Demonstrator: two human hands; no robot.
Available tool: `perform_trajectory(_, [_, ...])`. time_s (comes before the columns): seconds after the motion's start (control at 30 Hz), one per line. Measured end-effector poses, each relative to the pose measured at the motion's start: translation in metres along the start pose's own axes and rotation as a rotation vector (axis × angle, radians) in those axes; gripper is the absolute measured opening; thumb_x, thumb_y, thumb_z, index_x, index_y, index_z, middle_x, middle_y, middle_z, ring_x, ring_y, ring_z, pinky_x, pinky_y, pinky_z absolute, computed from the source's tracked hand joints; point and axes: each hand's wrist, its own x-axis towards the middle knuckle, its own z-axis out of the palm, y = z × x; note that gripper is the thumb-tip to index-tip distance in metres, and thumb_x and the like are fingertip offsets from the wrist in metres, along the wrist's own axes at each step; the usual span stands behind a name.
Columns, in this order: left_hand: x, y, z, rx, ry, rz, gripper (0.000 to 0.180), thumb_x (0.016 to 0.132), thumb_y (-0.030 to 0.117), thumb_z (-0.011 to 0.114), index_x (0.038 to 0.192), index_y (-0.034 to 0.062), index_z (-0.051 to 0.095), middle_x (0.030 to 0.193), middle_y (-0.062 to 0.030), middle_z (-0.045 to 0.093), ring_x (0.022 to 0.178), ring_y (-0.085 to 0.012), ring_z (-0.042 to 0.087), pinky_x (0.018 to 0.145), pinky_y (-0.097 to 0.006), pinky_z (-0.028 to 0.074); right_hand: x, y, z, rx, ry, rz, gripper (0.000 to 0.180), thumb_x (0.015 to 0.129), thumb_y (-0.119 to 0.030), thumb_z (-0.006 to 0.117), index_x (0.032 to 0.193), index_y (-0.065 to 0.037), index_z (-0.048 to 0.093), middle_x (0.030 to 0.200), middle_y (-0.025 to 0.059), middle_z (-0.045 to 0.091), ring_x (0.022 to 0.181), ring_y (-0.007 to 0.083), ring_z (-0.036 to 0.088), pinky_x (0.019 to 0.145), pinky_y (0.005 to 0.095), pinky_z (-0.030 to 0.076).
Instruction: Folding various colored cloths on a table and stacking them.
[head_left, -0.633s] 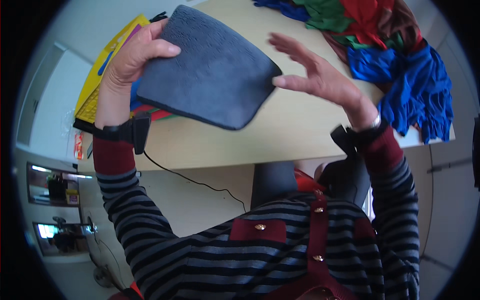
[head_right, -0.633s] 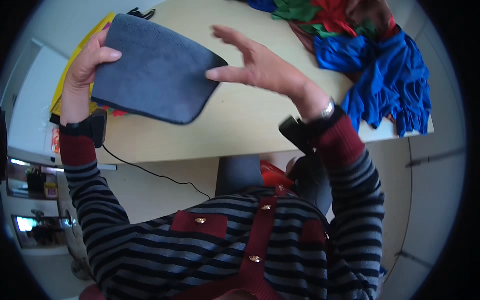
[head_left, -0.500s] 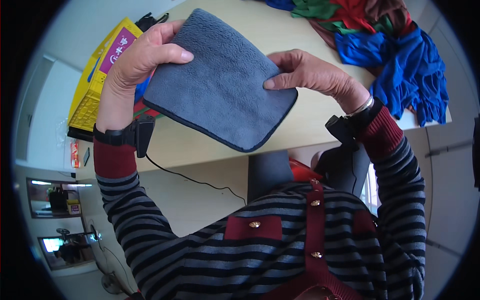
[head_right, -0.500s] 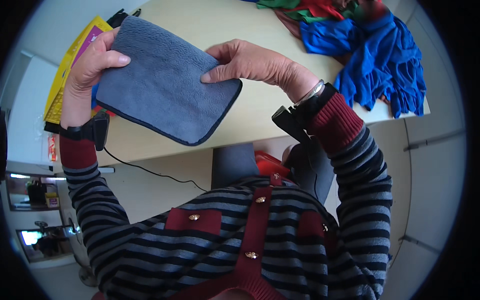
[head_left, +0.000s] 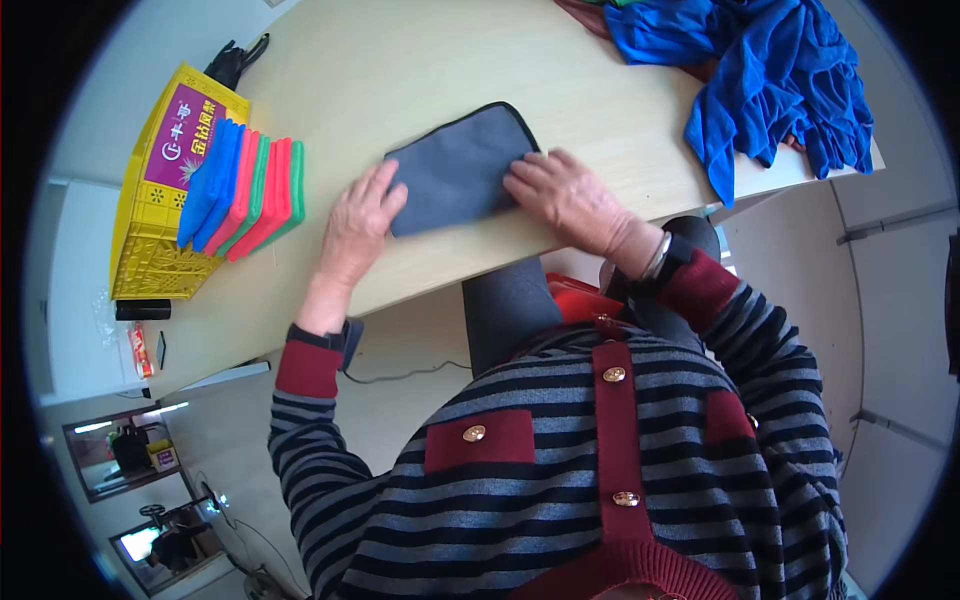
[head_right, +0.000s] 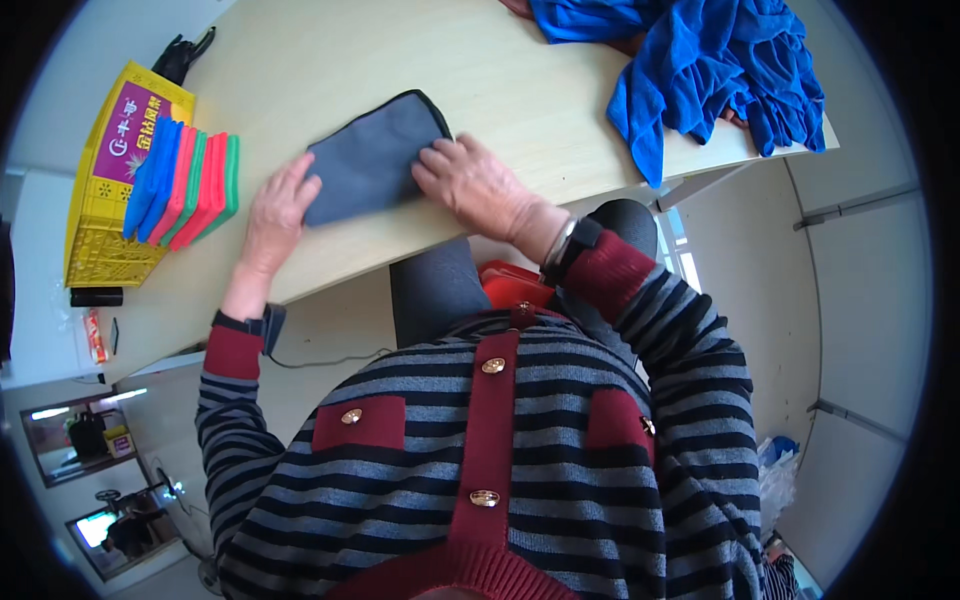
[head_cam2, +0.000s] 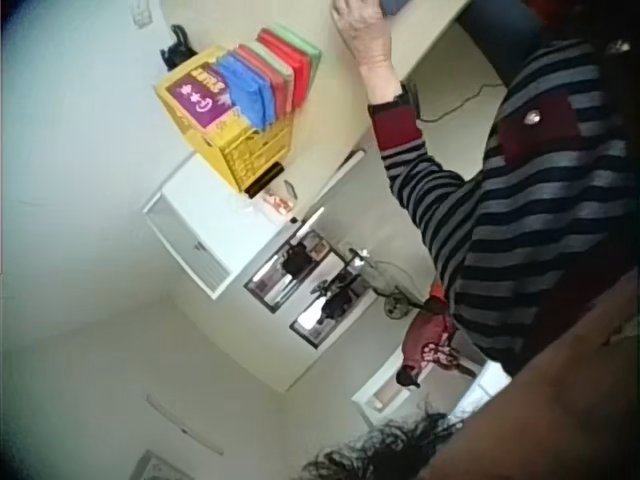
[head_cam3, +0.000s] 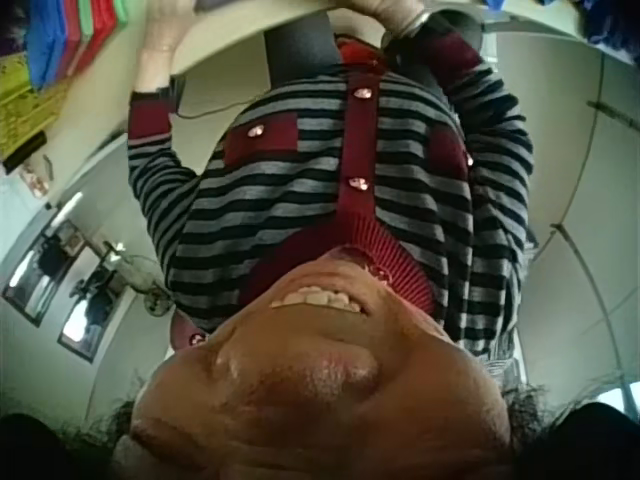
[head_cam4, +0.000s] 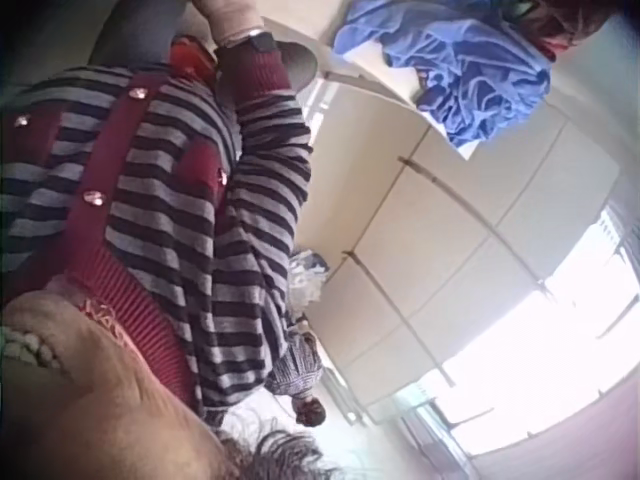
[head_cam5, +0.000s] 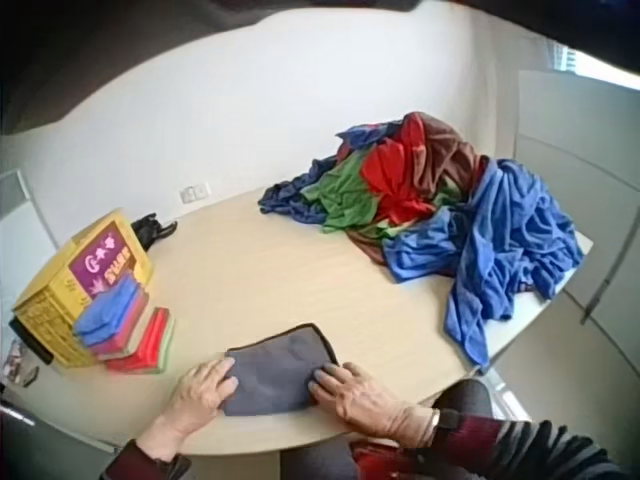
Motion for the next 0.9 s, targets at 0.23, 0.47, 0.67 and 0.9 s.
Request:
perform_trajectory(0.23, [-0.013, 0.014, 0.011, -0.382, -0.037, -0.73, 0.019, 0.092, 0.015, 0.061, 0.105, 0.002, 0.064, 0.102, -0.0156, 0.069, 0.097, -0.0323, 0.068, 0.083, -0.039, 0.053, -0.002, 0.032, 0.006, 0.252, 0.101, 0.476, 0.047, 0.087, -0.026, 0.067, 0.123, 0.002, 0.058, 0.112, 0.0192, 0.067, 0.106, 0.0337, 0.065, 0.093, 0.0408, 0.051])
perform_trajectory(0.47, [-0.006, 0.002, 0.07, -0.936, -0.091, -1.123, 0.042, 0.078, 0.039, 0.077, 0.095, 0.0007, 0.07, 0.082, -0.0135, 0.073, 0.076, -0.0234, 0.071, 0.071, -0.037, 0.054, 0.055, 0.024, 0.022, 0.566, -0.148, 0.783, 0.055, 0.08, -0.032, 0.073, 0.118, 0.004, 0.057, 0.105, 0.0252, 0.068, 0.099, 0.0394, 0.066, 0.089, 0.0434, 0.052])
perform_trajectory(0.67, [0.017, 0.02, 0.031, -1.383, 0.232, -1.194, 0.044, 0.071, 0.018, 0.078, 0.106, -0.0047, 0.063, 0.091, -0.0135, 0.069, 0.084, -0.0198, 0.067, 0.076, -0.035, 0.053, 0.061, 0.007, 0.012, 0.61, -0.139, 0.856, 0.057, 0.079, -0.023, 0.073, 0.125, 0.002, 0.054, 0.103, 0.0222, 0.068, 0.096, 0.033, 0.068, 0.084, 0.0373, 0.053])
perform_trajectory(0.9, [-0.026, -0.076, -0.043, -1.036, 0.354, -1.066, 0.047, 0.071, 0.012, 0.078, 0.109, -0.0059, 0.058, 0.097, -0.0119, 0.067, 0.088, -0.0209, 0.064, 0.079, -0.034, 0.052, 0.143, -0.03, 0.014, 1.377, -0.114, 0.897, 0.053, 0.085, -0.009, 0.068, 0.132, 0.006, 0.047, 0.108, 0.0154, 0.063, 0.092, 0.0206, 0.063, 0.079, 0.0319, 0.053])
